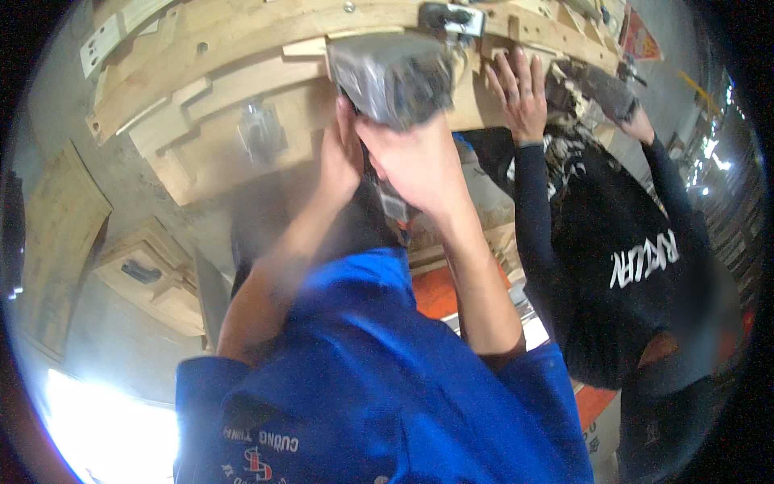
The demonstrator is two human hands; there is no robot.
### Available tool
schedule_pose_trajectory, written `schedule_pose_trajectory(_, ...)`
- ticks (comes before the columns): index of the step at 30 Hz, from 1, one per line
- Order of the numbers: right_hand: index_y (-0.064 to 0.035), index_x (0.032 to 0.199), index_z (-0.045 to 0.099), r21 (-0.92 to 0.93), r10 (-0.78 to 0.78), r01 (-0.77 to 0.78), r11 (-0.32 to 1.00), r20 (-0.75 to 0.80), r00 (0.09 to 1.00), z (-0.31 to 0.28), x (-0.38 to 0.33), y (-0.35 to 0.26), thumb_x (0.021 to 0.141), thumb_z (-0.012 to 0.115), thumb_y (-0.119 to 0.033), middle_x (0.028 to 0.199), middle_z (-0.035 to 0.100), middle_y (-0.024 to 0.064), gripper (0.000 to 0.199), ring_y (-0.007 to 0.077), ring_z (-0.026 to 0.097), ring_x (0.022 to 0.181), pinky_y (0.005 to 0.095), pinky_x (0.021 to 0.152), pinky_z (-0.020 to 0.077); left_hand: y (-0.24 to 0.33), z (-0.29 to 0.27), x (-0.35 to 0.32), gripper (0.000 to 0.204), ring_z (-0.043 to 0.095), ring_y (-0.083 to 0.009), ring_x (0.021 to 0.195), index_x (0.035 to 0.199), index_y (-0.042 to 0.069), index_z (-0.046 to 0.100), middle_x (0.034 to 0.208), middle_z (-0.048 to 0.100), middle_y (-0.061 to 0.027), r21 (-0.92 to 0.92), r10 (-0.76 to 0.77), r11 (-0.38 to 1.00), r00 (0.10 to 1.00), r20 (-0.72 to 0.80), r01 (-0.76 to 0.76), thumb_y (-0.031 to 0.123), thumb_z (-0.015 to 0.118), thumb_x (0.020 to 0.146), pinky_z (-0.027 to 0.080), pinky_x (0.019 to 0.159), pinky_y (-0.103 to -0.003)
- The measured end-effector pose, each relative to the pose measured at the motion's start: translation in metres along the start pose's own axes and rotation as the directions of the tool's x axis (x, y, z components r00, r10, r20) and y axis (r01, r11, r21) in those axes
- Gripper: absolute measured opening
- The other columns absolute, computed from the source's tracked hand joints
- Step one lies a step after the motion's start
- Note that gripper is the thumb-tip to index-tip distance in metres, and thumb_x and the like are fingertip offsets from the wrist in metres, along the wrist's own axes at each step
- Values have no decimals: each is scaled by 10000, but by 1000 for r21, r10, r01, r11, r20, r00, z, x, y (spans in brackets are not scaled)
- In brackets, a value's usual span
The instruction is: The person assembles small wooden pieces on a workbench, using a nail gun and hammer to fasten them together. They handle multiple wooden components, align them, and secure them with tools before stacking the finished pieces.
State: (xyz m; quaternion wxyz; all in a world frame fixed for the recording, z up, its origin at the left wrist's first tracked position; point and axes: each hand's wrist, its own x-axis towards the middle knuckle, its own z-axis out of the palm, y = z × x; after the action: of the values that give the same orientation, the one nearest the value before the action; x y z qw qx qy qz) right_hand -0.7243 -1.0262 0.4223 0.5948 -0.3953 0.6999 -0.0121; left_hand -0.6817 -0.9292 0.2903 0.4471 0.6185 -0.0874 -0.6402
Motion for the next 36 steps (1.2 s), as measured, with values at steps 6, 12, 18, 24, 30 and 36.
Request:
schedule_pose_trajectory(6, -33, 1327, 610, -259, -351, 339, 904, 0, 936, 0, -51, 28, 960, 652, -73, 674, 574, 6, 372, 84, 507, 521, 287, 497, 423, 8, 3, -34, 491, 547, -166, 1077, 1270, -31, 563, 1101, 641, -119, -160, 61, 985, 998, 7, -59, 372, 317, 1135, 436, 984, -311)
schedule_pose_trajectory(12, -1, 880, 591, 87, -18, 24, 996, -62, 998, -3, -31, 55, 940, 625, -42, 624, 551, 27, 80, 105, 507, 510, 283, 482, 382, -7, -2, -25, 534, 477, -177, 824, 1067, -22, 565, 859, 554, -105, 5, -9, 1000, 1000, 3, 9, 440, 303, 1125, 439, 780, -328)
schedule_pose_trajectory(18, 6, 822, 562, 82, -40, 39, 996, 15, 999, -3, -10, 55, 925, 627, -36, 609, 526, 29, 129, 120, 493, 492, 299, 468, 376, -24, -5, -11, 596, 511, -232, 782, 1091, -17, 575, 831, 558, -131, 98, -22, 995, 1000, -3, 22, 484, 255, 1119, 446, 762, -373)
schedule_pose_trajectory(24, 5, 879, 576, 162, -60, 58, 985, 7, 998, 0, -2, 48, 916, 639, -11, 651, 553, 29, 74, 109, 505, 504, 290, 467, 383, -20, -7, -5, 635, 581, -228, 889, 1151, -35, 596, 936, 638, -156, 73, -40, 997, 999, -3, 40, 494, 246, 1118, 470, 851, -367)
schedule_pose_trajectory(30, 17, 1040, 636, 96, -43, 44, 994, -7, 999, 0, 4, 49, 928, 664, -25, 697, 599, 27, 123, 96, 531, 528, 278, 479, 410, -10, -5, -4, 591, 589, -201, 1057, 1242, -40, 591, 1116, 672, -126, 163, 52, 985, 995, 88, -66, 445, 273, 1128, 448, 970, -333)
schedule_pose_trajectory(36, -23, 1133, 675, -270, -295, 318, 909, 124, 947, -33, -91, 61, 892, 744, -119, 930, 653, 60, 269, 166, 590, 801, 317, 724, 456, 49, -28, -108, 577, 620, -223, 1068, 1448, -36, 408, 1137, 671, -182, 2, 78, 997, 953, 292, -82, 429, 331, 1116, 460, 947, -389)
